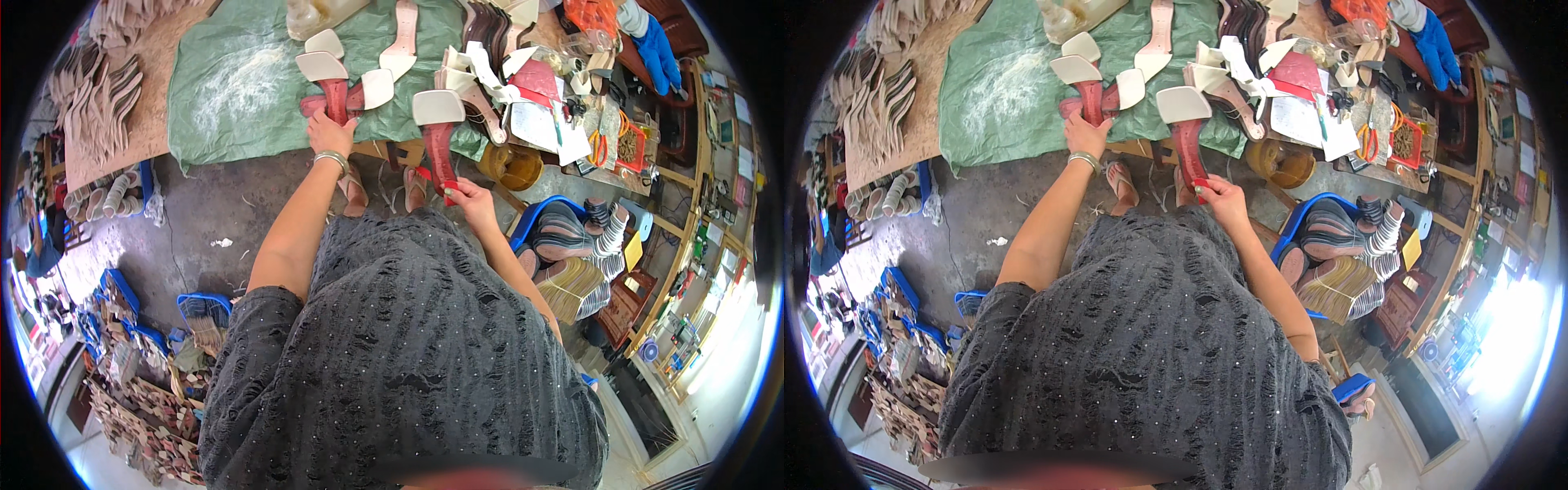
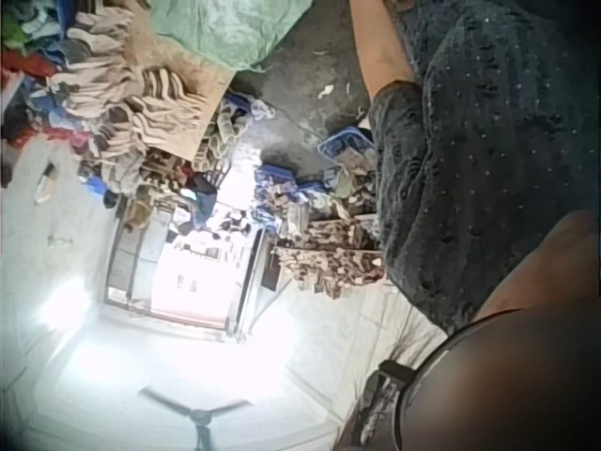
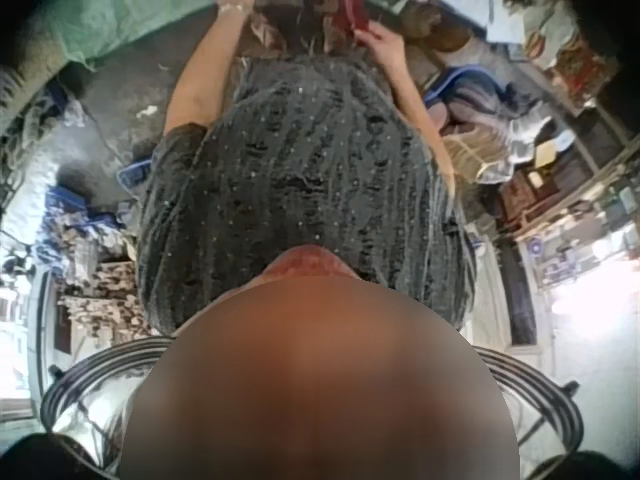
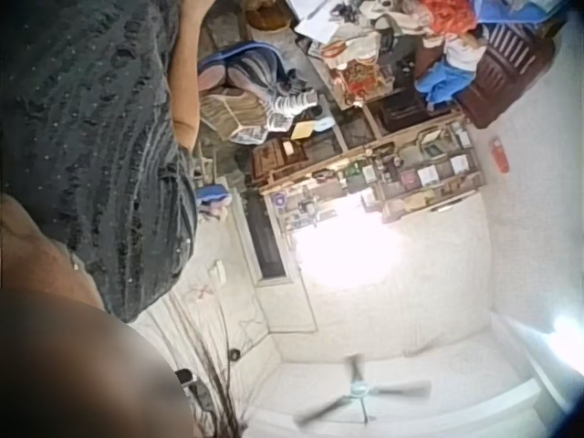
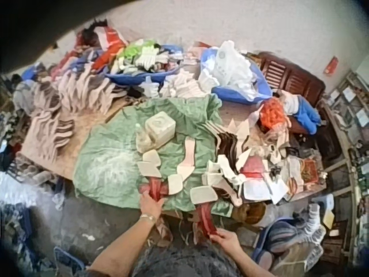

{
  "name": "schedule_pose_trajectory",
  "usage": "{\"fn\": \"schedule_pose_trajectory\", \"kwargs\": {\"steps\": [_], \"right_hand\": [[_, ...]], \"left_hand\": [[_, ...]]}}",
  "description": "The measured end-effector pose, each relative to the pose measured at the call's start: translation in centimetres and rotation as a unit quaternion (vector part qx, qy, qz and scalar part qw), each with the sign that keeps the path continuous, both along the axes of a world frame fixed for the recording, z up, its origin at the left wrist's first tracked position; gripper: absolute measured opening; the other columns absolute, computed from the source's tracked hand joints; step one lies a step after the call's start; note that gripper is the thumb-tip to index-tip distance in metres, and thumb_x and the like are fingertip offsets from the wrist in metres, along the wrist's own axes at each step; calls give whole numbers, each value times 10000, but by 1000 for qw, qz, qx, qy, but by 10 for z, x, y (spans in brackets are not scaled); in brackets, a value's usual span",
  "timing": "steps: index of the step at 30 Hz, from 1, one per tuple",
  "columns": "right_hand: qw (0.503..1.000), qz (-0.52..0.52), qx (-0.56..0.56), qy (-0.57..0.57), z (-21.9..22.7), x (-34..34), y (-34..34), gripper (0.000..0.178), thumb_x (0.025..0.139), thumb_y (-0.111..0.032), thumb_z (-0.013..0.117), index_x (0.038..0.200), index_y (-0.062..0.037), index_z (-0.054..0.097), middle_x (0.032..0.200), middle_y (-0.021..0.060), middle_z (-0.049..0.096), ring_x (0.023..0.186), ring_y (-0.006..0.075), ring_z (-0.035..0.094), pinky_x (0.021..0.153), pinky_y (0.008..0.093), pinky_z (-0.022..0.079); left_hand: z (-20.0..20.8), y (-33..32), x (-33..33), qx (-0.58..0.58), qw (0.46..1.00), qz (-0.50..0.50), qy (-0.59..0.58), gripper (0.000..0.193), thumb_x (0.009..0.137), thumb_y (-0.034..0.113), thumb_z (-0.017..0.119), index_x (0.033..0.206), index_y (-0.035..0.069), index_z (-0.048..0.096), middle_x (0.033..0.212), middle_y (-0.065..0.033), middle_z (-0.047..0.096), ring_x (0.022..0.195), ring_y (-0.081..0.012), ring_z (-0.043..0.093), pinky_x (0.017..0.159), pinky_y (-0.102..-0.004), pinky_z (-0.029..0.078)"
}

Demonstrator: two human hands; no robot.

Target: Applying glue to shoe components and assembling decorative ribbons for footwear production.

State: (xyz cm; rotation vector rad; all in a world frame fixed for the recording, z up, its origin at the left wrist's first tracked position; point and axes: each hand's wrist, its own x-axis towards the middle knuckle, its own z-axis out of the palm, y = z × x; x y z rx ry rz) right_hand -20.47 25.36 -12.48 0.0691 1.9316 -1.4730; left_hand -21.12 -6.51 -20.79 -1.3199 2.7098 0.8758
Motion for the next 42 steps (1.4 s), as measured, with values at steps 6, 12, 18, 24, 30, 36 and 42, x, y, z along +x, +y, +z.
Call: {"fn": "schedule_pose_trajectory", "kwargs": {"steps": [6,12,18,24,30,36,42], "right_hand": [[996,33,74,-31,-29,3,5,183,824,-86,675,948,48,690,933,13,654,737,93,577,661,233,452],[998,-20,16,-57,-46,-2,4,164,846,-94,659,951,19,715,895,7,664,725,100,588,666,230,457],[977,-17,-49,-207,-53,-17,-4,173,859,-79,654,1003,-5,714,827,44,690,712,113,615,661,251,480],[980,-33,-21,-194,-76,-44,-20,190,852,-100,672,1013,-8,711,875,52,699,714,121,622,663,259,489],[976,-51,-68,-202,-93,-72,-34,206,852,-101,680,1036,-10,702,922,53,701,780,127,631,744,257,482],[976,-93,-72,-185,-95,-76,-32,245,872,-111,665,1086,8,667,1001,43,691,862,116,624,797,255,468],[989,-7,-25,-144,-102,-76,-29,248,876,-120,657,1099,-12,671,993,41,691,849,114,628,786,257,474]], "left_hand": [[-15,-21,-5,43,995,-43,78,729,680,287,790,1229,-32,433,1222,-255,501,1116,-410,509,977,-446,420],[-3,-45,-4,364,911,17,191,531,778,156,732,1198,-10,453,1085,-106,578,979,-191,564,882,-310,443],[46,-42,-1,503,801,54,321,395,874,55,661,1182,39,415,1070,-50,573,946,-125,560,838,-285,458],[90,-31,29,542,746,50,382,356,886,29,623,1177,57,420,1113,-58,560,992,-122,542,871,-292,459],[141,-10,63,613,684,43,393,452,904,-7,552,1308,79,370,1143,-135,572,1021,-286,615,922,-441,504],[168,-1,81,606,697,8,384,530,904,-1,546,1372,85,312,1171,-156,566,1065,-323,603,953,-474,482],[162,2,92,614,700,87,354,452,959,89,494,1370,64,307,1172,-165,572,1083,-326,598,928,-455,494]]}}
